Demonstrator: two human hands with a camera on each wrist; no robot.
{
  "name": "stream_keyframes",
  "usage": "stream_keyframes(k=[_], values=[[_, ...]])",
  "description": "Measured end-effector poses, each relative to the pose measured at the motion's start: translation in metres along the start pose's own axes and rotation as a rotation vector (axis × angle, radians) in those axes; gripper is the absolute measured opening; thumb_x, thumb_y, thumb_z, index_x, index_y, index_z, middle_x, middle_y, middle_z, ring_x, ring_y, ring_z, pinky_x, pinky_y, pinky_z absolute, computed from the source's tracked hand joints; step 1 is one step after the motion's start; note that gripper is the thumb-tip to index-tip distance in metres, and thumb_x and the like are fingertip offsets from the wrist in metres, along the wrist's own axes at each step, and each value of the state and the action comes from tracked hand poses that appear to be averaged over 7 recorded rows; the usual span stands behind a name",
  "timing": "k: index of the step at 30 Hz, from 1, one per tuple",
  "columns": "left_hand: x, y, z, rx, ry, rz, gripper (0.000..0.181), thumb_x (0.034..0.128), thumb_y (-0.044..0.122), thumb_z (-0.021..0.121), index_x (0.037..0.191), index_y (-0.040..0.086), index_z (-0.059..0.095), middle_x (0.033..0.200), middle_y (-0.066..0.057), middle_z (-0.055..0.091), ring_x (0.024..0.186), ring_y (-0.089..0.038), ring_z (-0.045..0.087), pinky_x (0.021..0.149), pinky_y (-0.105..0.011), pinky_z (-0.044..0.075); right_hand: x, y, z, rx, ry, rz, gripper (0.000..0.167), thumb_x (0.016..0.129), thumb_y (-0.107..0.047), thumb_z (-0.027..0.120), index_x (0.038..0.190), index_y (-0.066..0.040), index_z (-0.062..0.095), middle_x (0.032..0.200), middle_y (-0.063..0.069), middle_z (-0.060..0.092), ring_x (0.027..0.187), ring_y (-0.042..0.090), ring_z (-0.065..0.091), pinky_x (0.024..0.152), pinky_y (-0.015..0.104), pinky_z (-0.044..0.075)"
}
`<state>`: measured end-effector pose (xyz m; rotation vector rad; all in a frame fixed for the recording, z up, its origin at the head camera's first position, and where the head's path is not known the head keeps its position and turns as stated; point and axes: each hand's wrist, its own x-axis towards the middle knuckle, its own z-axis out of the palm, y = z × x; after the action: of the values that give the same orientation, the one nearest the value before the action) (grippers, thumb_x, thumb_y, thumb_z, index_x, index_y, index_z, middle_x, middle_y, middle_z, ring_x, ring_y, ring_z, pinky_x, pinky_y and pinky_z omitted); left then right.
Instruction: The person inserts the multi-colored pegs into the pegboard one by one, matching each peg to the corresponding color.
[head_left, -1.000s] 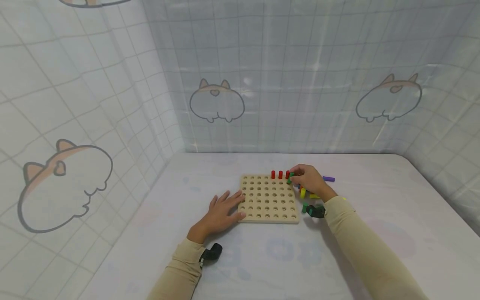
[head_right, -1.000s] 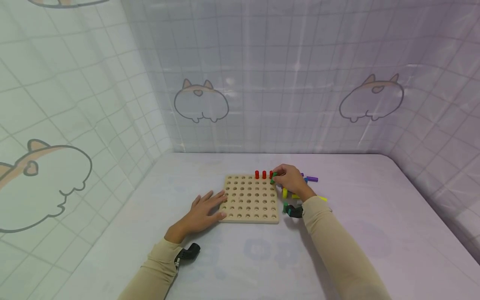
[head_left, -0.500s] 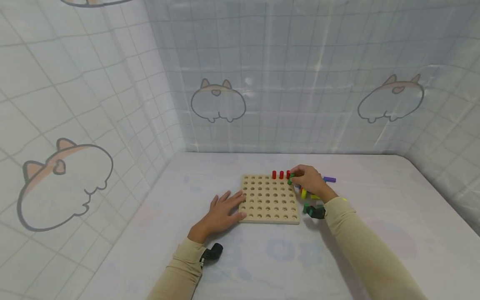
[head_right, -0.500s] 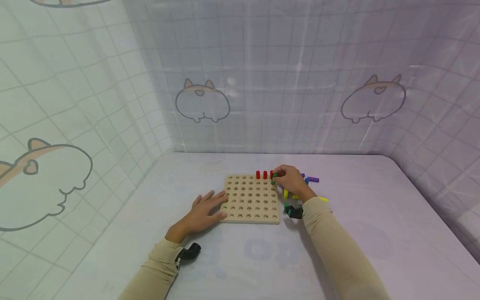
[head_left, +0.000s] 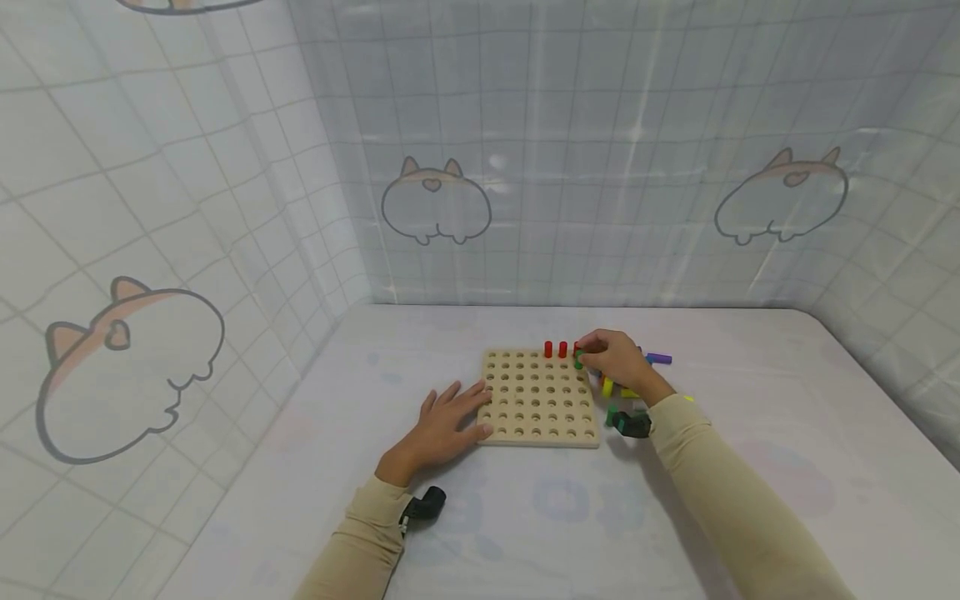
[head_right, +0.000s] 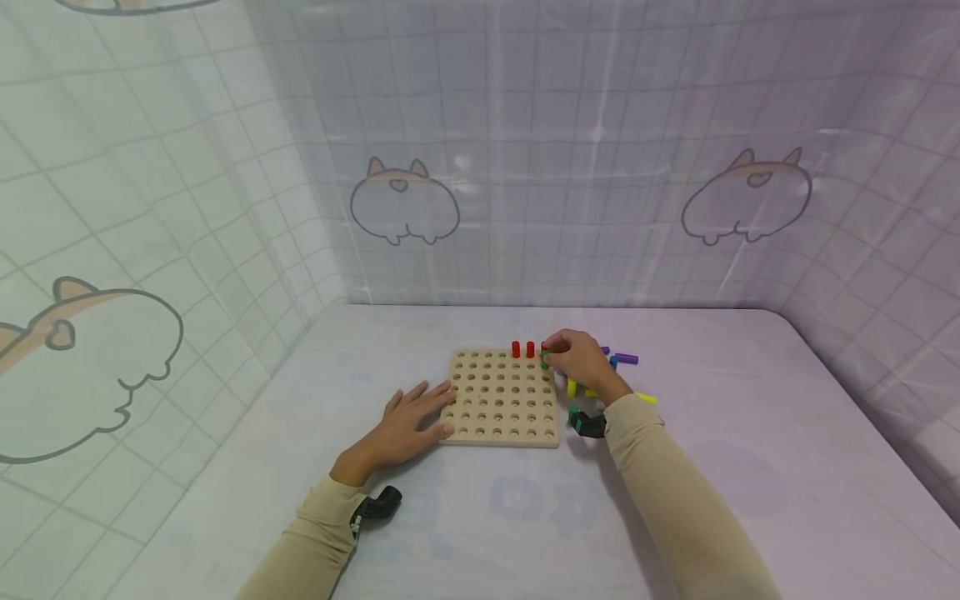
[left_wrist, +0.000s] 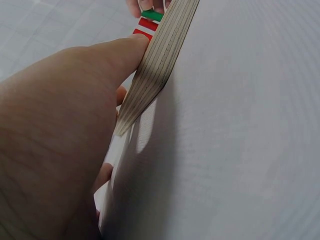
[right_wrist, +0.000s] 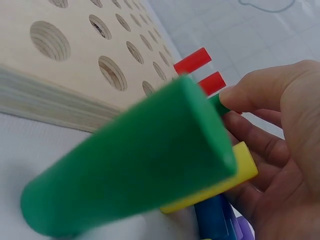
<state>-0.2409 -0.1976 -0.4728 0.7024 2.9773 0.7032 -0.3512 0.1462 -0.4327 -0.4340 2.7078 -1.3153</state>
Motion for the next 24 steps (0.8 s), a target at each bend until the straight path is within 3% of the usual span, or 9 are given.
stream_keyframes(k=[5,13,18,24], values=[[-0.002,0.001,-0.001,-0.006,-0.002,-0.002,0.065,0.0995,0.058,0.049,0.155,0.025,0.041,0.164,0.009,0.025,0.151,-0.035,0.015,0.115,-0.066,0.002,-0.004,0.001,-0.004,0.051,0.025,0.022,0.027,0.097,-0.020,0.068,0.121,-0.009,0.066,0.119,0.010,0.067,0.105,0.027,0.061,0.088,0.041,0.052],[-0.003,0.003,-0.002,-0.010,-0.019,-0.007,0.066,0.0997,0.058,0.049,0.156,0.025,0.040,0.164,0.009,0.024,0.152,-0.034,0.013,0.115,-0.066,0.001,-0.025,0.000,-0.020,0.315,0.073,0.007,0.040,0.098,-0.023,0.068,0.129,0.001,0.060,0.124,0.018,0.064,0.109,0.037,0.064,0.091,0.041,0.055],[-0.003,0.005,-0.003,-0.005,-0.005,0.004,0.065,0.0998,0.056,0.051,0.155,0.023,0.042,0.164,0.006,0.027,0.151,-0.036,0.015,0.114,-0.068,0.003,-0.042,0.002,-0.025,0.360,0.095,0.039,0.044,0.098,-0.030,0.067,0.130,-0.001,0.059,0.126,0.018,0.064,0.109,0.031,0.065,0.093,0.038,0.054],[-0.005,0.002,-0.003,-0.006,0.000,0.008,0.065,0.1000,0.055,0.051,0.154,0.021,0.043,0.164,0.003,0.027,0.151,-0.037,0.015,0.114,-0.068,0.002,-0.054,0.008,-0.023,0.380,0.092,0.039,0.048,0.099,-0.029,0.067,0.131,0.006,0.057,0.125,0.021,0.064,0.104,0.028,0.066,0.090,0.035,0.055]])
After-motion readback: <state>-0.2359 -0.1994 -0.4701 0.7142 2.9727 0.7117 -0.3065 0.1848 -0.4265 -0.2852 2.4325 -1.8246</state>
